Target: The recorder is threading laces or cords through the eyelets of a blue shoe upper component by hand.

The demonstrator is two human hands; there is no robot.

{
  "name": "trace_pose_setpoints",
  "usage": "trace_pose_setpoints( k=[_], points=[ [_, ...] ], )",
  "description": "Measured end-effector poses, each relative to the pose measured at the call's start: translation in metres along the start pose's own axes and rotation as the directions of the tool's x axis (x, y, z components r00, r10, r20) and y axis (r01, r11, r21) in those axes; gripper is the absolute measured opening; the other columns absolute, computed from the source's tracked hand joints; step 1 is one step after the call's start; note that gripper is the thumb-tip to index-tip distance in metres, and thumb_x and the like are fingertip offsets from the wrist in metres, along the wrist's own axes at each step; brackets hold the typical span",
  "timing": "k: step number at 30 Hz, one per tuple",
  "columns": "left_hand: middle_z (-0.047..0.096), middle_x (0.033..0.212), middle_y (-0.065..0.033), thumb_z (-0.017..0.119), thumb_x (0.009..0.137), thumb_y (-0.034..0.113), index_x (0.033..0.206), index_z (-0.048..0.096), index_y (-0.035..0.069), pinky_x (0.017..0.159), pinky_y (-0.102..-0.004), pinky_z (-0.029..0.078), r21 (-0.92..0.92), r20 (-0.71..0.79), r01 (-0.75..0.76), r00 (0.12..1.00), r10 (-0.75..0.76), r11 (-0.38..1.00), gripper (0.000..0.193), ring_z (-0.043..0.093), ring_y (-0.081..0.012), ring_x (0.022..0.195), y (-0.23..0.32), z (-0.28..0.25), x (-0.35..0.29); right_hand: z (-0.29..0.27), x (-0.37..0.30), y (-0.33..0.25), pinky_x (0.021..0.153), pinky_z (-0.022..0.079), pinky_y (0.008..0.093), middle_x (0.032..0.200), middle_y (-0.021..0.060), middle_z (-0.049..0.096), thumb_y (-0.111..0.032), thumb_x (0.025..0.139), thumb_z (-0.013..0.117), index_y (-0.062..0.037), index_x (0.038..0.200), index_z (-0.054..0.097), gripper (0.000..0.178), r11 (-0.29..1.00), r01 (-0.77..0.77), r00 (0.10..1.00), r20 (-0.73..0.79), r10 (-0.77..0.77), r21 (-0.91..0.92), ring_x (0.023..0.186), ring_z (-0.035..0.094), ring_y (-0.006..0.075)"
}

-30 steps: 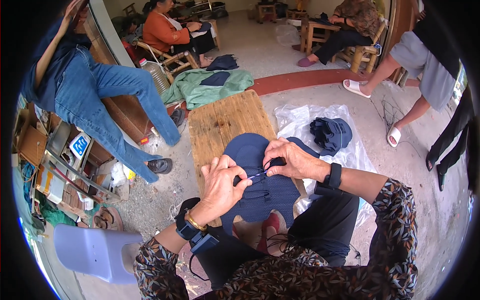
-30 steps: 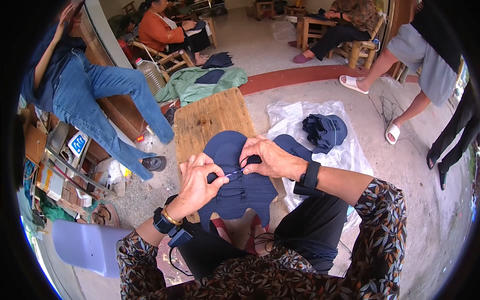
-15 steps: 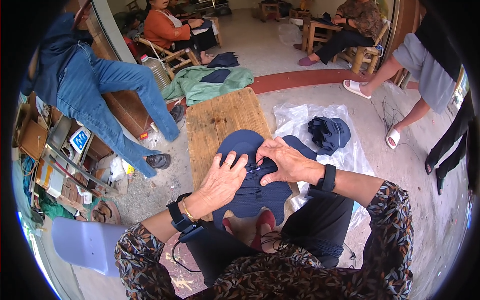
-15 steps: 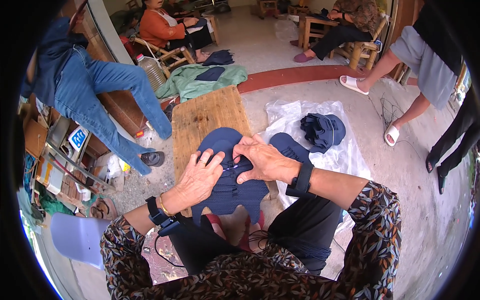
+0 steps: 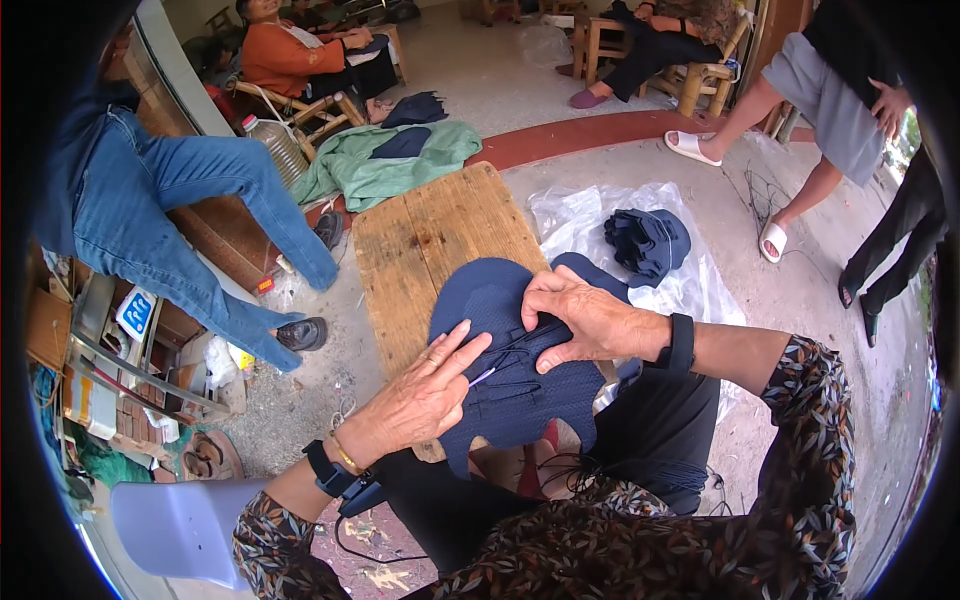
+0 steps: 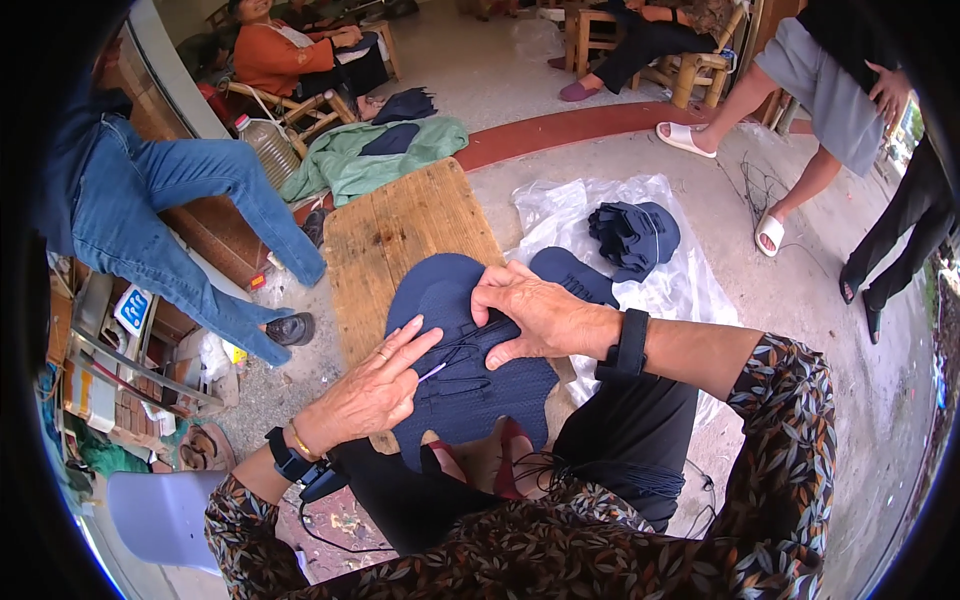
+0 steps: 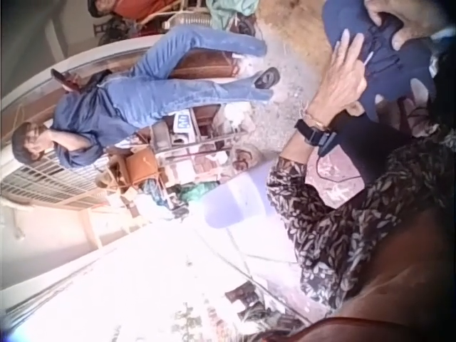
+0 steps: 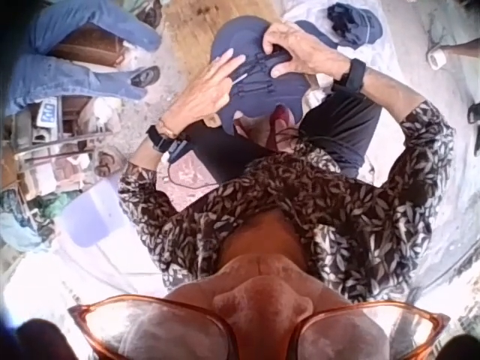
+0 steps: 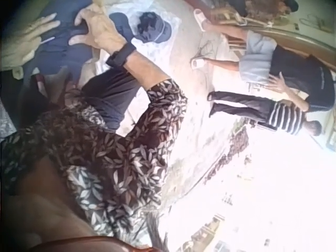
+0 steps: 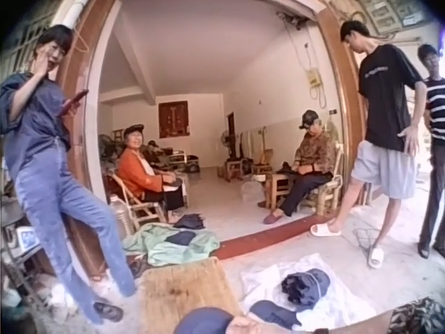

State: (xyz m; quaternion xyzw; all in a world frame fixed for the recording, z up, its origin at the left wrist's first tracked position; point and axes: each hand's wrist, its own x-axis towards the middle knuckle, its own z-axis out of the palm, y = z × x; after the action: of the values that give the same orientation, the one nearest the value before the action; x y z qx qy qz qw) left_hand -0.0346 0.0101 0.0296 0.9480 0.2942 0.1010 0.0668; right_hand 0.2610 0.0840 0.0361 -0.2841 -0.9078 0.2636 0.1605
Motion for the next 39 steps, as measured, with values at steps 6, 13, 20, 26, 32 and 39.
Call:
trace_pose_setpoints(
  k=[6,13,20,26,32,39],
  points=[
    [0.056,0.145,-0.0175,0.068,0.080,0.004,0.070,0.057,0.001,0.107,-0.0456,0.049,-0.010,-0.213,0.093,0.973,-0.093,0.996,0.015,0.048,-0.0384,0.139,0.011,-0.002,-0.015,0.002,0.001,0.003,0.101,0.045,0.0430,0.117,0.0058,0.056,-0.028,0.067,0.094,-0.0110,0.105,0.060,0.054,1.000,-0.019,1.000,-0.012,0.019,-0.005,0.116,0.050,0.0313],
    [0.075,0.099,-0.0096,0.062,0.100,0.011,0.102,0.072,-0.004,0.052,-0.0234,0.047,-0.534,-0.490,0.184,0.728,-0.479,0.825,0.017,0.062,-0.0089,0.060,0.031,0.005,0.032,0.006,0.002,0.001,0.101,0.045,0.0431,0.116,0.0074,0.056,-0.031,0.065,0.095,-0.0110,0.104,0.060,0.056,0.999,0.000,0.999,-0.034,-0.002,-0.039,0.117,0.050,0.0324],
    [0.068,0.078,-0.0082,0.047,0.110,0.024,0.088,0.057,0.001,0.053,-0.0218,0.048,-0.994,0.019,0.084,0.733,-0.679,0.063,0.033,0.061,-0.0073,0.055,0.042,0.007,0.066,0.005,0.005,-0.002,0.095,0.047,0.0428,0.115,0.0087,0.056,-0.034,0.066,0.095,-0.0101,0.105,0.061,0.057,0.998,-0.025,1.000,0.004,0.025,-0.051,0.116,0.051,0.0324],
    [0.047,0.061,0.0035,0.054,0.108,0.024,0.080,0.045,0.008,0.048,-0.0243,0.037,-0.901,-0.126,0.223,0.685,-0.717,0.371,0.033,0.046,-0.0042,0.054,0.035,0.017,0.023,0.006,-0.001,0.002,0.097,0.049,0.0431,0.117,0.0075,0.056,-0.032,0.069,0.093,-0.0114,0.107,0.060,0.055,0.999,-0.023,0.999,-0.041,0.021,-0.035,0.119,0.051,0.0312],
    [0.044,0.069,0.0055,0.050,0.110,0.019,0.096,0.050,0.009,0.049,-0.0202,0.031,-0.913,-0.070,0.280,0.608,-0.791,0.296,0.017,0.037,-0.0018,0.056,0.035,0.008,-0.014,0.006,-0.002,0.002,0.098,0.049,0.0428,0.117,0.0062,0.055,-0.032,0.069,0.094,-0.0132,0.108,0.059,0.056,0.998,-0.052,0.998,-0.025,0.052,-0.021,0.120,0.050,0.0297],
    [0.042,0.072,0.0056,0.046,0.107,0.008,0.113,0.057,0.000,0.056,-0.0228,0.032,-0.848,-0.081,0.359,0.637,-0.766,0.389,0.015,0.036,-0.0036,0.063,0.025,0.005,-0.041,0.007,-0.002,0.000,0.100,0.047,0.0428,0.118,0.0075,0.056,-0.032,0.067,0.095,-0.0124,0.106,0.059,0.057,1.000,-0.016,0.999,-0.043,0.015,-0.016,0.120,0.049,0.0314]
  ],
)
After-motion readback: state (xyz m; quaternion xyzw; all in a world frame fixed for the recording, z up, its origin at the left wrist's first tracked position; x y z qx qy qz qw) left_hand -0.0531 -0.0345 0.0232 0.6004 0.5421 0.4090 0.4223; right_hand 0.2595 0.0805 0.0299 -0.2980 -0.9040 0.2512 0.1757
